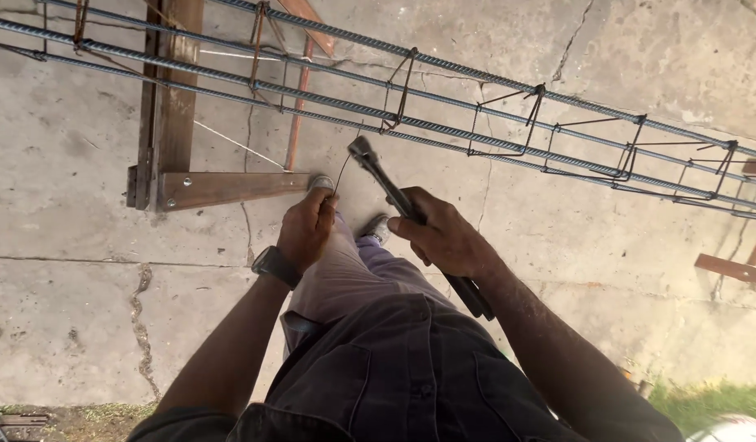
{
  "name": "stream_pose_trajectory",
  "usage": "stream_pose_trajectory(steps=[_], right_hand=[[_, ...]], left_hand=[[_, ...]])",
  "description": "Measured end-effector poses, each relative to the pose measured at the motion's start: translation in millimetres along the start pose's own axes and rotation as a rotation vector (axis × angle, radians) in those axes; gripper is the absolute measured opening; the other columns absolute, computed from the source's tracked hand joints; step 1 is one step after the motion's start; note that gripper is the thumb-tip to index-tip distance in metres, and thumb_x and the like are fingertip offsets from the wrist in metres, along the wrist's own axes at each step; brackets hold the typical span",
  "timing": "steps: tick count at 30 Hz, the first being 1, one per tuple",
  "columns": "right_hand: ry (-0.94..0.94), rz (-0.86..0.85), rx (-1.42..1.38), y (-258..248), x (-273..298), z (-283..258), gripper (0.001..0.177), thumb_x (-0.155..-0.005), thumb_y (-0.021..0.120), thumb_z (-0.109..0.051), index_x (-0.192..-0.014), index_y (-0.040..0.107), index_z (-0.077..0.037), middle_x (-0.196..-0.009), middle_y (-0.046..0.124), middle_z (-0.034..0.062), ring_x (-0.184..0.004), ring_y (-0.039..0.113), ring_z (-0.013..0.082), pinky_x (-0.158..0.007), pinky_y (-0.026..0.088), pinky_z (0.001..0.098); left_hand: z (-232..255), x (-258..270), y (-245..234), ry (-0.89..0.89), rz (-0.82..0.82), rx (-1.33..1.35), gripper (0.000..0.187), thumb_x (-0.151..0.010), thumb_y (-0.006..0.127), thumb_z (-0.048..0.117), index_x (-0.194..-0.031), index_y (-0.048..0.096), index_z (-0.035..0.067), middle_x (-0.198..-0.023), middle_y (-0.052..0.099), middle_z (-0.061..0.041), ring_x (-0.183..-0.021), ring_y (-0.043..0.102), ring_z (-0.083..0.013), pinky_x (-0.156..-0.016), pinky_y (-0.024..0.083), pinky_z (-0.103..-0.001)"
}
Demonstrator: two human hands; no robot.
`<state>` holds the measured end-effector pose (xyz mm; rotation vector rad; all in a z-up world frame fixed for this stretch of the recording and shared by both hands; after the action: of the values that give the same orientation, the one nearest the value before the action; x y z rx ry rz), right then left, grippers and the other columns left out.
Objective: The person uses a rebar tying tool to twist and secure wire ties around the intersections of a steel rebar grid. The person repeatedly positions the tool, twists the wire to tighten the connection, and moves along the grid to tie multiple points.
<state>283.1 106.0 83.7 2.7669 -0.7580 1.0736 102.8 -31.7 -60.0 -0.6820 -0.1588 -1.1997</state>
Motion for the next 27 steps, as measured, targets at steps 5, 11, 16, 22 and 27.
stream_pose_trajectory(steps=[5, 11, 16, 22, 27], right_hand=[[0.038, 0.191, -0.104, -2, -25, -35, 0.023, -0.095, 0.060, -0.020, -0.106, 0.059, 0.000, -0.052, 0.053, 0.0126, -0.041, 0.057, 0.0217, -0.042, 0.048, 0.0318], [0.035, 0.268, -0.243, -7, -63, -48, 0.021, -0.094, 0.063, -0.021, -0.101, 0.060, -0.001, -0.062, 0.054, 0.0115, -0.042, 0.058, 0.0194, -0.036, 0.051, 0.0323], [0.039, 0.424, -0.235, -21, -69, -26, 0.017, -0.095, 0.062, -0.020, -0.094, 0.060, -0.003, -0.061, 0.052, 0.0089, -0.038, 0.056, 0.0161, -0.031, 0.048, 0.0302], [-0.152, 0.475, -0.348, -15, -22, -26, 0.033, -0.097, 0.058, -0.015, -0.121, 0.054, 0.006, -0.071, 0.050, 0.0100, -0.048, 0.058, 0.0175, -0.042, 0.053, 0.0312], [-0.069, 0.639, -0.462, -24, -18, 28, 0.017, -0.097, 0.058, -0.014, -0.094, 0.060, 0.003, -0.059, 0.045, 0.0075, -0.042, 0.052, 0.0170, -0.041, 0.050, 0.0310]], left_hand=[[-2, -24, -8, 0.017, -0.051, -0.047, 0.024, -0.101, 0.050, 0.032, -0.111, 0.065, 0.017, -0.088, 0.072, -0.017, -0.093, 0.069, -0.0425, -0.082, 0.053, -0.057], [4, -40, -22, 0.045, -0.109, -0.102, 0.025, -0.102, 0.050, 0.034, -0.113, 0.065, 0.016, -0.097, 0.072, -0.019, -0.099, 0.067, -0.0448, -0.085, 0.052, -0.058], [11, -54, -31, 0.143, -0.083, -0.079, 0.022, -0.100, 0.051, 0.027, -0.115, 0.066, 0.019, -0.092, 0.071, -0.020, -0.094, 0.067, -0.0458, -0.079, 0.053, -0.058], [27, -65, -30, 0.341, -0.028, 0.092, 0.027, -0.105, 0.044, 0.016, -0.124, 0.063, 0.009, -0.089, 0.067, -0.026, -0.086, 0.067, -0.0490, -0.070, 0.054, -0.059], [40, -82, -9, 0.476, 0.020, 0.157, 0.022, -0.104, 0.049, 0.017, -0.119, 0.065, 0.016, -0.082, 0.067, -0.014, -0.082, 0.071, -0.0366, -0.068, 0.057, -0.045]])
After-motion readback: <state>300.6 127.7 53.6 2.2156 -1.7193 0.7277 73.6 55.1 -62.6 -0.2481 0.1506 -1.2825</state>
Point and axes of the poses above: each hand's wrist, its own x-axis away from the middle knuckle, its own y-axis out of the palm, z = x × y, the point moved 2 cm from there along -x, towards the middle knuckle
